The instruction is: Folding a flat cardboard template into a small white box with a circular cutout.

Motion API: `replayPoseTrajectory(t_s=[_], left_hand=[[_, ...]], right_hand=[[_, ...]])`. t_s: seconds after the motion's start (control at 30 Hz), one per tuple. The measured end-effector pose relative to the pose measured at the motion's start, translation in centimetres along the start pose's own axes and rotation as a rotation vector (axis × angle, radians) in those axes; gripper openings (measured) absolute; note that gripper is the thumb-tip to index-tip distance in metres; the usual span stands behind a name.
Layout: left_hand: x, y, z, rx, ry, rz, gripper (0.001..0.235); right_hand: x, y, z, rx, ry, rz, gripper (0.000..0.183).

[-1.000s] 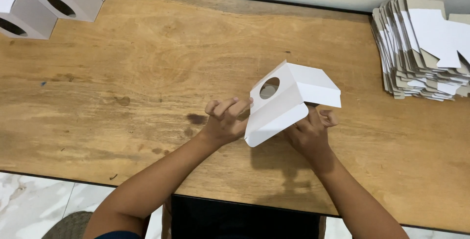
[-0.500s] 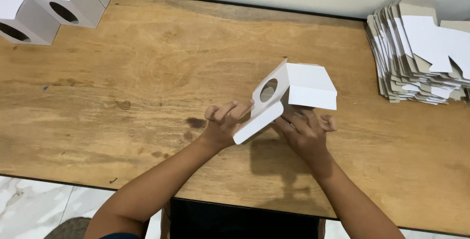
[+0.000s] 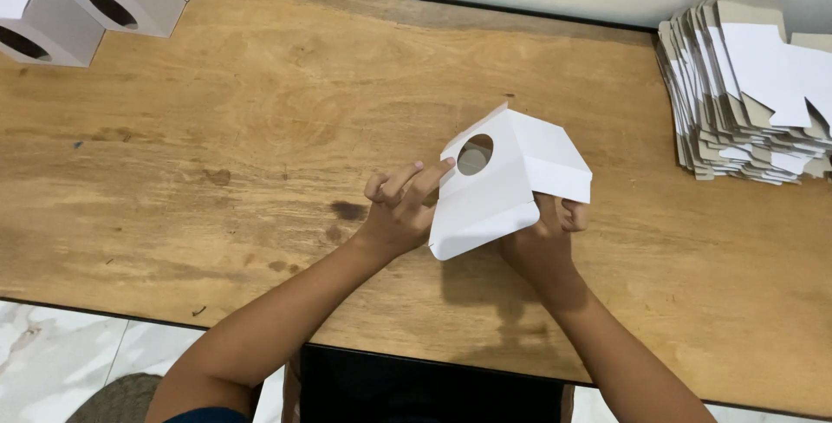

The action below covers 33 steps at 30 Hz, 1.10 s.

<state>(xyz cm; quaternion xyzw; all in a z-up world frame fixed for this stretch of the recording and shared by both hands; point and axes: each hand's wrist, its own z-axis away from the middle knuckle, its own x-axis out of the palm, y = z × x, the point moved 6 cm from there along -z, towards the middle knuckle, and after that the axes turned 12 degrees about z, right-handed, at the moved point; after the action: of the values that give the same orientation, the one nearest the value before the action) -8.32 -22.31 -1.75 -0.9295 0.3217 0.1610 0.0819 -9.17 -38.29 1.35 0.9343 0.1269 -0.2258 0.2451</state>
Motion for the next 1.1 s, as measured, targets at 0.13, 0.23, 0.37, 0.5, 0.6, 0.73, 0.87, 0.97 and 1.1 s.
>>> replayPoseTrajectory(t_s=[0.13,0.23,0.37,0.5,0.6,0.73,0.87,0.97,1.1], left_hand=[[0.4,0.1,0.3,-0.004,-0.029,-0.005,0.011],[0.5,0.2,0.5,-0.002,-0.039,0.026,0.009],[0.7,0.1,1.3,0.000,-0.033,0.055,0.010],[0.3,0.3,0.4,-0.007,-0.031,0.051,0.010],[0.5,0.2,0.6,-0.008,-0.023,0.052,0.010],[0.8,-0.1,1.3,-0.005,-0.031,0.066,0.011],[0.6,-0.1,1.2,-0.010,-0.030,0.036,0.013],[0.8,0.0,1.4,-0.012,-0.034,0.023,0.013],[0.8,0.0,0.7,-0.051,-0.057,0.006,0.025]], right_hand=[[-0.2,-0.1,-0.6,0.009,-0.024,-0.010,0.014],[-0.2,-0.1,-0.9,0.023,-0.056,-0.024,0.013],[-0.1,0.0,-1.0,0.039,-0.105,-0.051,0.013],[4.8,0.2,5.4,0.147,-0.036,0.074,0.013],[4.5,-0.1,3.9,0.143,-0.050,0.037,0.012],[3.2,0.5,3.5,0.141,-0.069,-0.017,0.011],[2.3,0.6,2.2,0.135,-0.097,-0.095,0.010],[1.8,0.5,1.1,0.132,-0.114,-0.148,0.010],[0.7,0.4,0.1,0.132,-0.139,-0.224,0.009]])
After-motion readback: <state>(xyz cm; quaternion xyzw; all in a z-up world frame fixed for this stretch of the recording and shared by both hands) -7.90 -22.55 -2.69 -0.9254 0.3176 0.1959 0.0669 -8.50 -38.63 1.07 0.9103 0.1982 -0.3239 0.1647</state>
